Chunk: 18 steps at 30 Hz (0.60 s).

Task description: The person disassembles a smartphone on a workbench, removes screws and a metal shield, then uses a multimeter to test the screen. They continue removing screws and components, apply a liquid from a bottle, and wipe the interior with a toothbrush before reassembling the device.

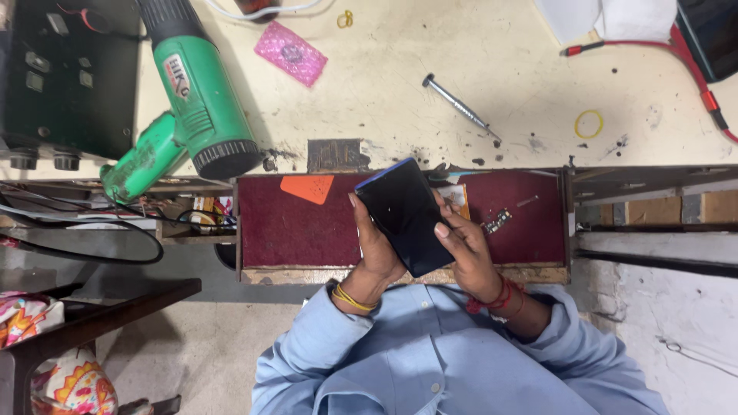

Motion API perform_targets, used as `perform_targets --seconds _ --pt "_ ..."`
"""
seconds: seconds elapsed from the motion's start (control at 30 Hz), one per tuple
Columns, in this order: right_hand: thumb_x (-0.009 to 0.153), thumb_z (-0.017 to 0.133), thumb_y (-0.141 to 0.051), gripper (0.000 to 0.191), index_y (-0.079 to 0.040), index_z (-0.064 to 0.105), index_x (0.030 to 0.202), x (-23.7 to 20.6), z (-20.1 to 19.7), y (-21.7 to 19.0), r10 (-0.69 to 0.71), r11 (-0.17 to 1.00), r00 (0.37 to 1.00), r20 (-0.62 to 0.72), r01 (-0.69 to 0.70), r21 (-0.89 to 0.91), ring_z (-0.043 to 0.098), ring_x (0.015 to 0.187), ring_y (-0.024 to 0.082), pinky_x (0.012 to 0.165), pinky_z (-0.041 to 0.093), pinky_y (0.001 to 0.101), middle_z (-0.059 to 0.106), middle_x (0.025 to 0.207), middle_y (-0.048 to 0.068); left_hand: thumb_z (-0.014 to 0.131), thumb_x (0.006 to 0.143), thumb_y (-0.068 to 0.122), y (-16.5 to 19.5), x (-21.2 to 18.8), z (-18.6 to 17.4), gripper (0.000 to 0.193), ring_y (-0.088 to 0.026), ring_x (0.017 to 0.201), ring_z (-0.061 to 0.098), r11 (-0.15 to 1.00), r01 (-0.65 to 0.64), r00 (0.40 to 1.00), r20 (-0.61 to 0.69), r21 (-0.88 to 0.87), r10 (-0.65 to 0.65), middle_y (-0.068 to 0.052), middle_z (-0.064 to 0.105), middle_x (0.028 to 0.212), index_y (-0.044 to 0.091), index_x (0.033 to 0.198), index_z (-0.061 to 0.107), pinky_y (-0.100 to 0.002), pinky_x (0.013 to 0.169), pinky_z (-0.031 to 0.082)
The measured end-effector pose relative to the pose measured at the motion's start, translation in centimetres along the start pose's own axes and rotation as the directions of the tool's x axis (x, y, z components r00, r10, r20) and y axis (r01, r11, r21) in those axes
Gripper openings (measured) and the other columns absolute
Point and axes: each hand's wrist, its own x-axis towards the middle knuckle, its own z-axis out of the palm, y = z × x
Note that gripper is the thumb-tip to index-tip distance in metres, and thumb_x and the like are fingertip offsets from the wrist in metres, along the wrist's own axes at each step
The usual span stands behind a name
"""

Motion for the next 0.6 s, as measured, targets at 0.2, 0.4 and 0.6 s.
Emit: perform_targets --seconds 0.2,0.4,0.6 --pt "0.108 0.05 -0.016 0.046 0.011 0.051 0.145 0.0 -0.2 -0.7 -0.047 0.988 0.999 -0.014 0.045 -0.146 0.049 0.142 0.018 0.122 0.031 0.0335 0.059 0.148 0.015 0.021 0.094 0.09 0.7 0.3 0.1 0.105 -0.033 0.115 0.064 0.999 -0.004 0.996 0.084 -0.051 0.009 -0.018 0.066 0.105 -0.002 0.127 0.06 -0.049 0.111 0.052" --pt "0.103 0.064 -0.015 0.02 -0.003 0.073 0.117 -1.8 -3.6 -5.7 -0.265 0.715 0.958 -0.105 0.123 -0.688 0.072 0.096 0.012 0.084 0.058 0.0276 0.076 0.107 0.007 0.027 0.088 0.089 2.6 0.0 -0.1 0.103 -0.036 0.114 0.062 0.994 -0.022 0.999 0.033 -0.111 0.025 -0.018 0.063 0.105 0.0 0.126 0.059 -0.055 0.103 0.051" --pt "0.101 0.063 -0.002 0.012 0.001 0.07 0.112 1.7 -17.9 -13.6 -0.717 -0.021 0.694 -0.062 -0.111 -0.994 0.074 0.096 0.026 0.09 0.06 0.0343 0.075 0.11 0.013 0.032 0.088 0.094 3.3 -0.1 -0.4 0.106 -0.036 0.117 0.06 0.993 0.0 0.998 0.069 -0.115 0.008 -0.017 0.062 0.105 -0.003 0.119 0.06 -0.052 0.108 0.049"
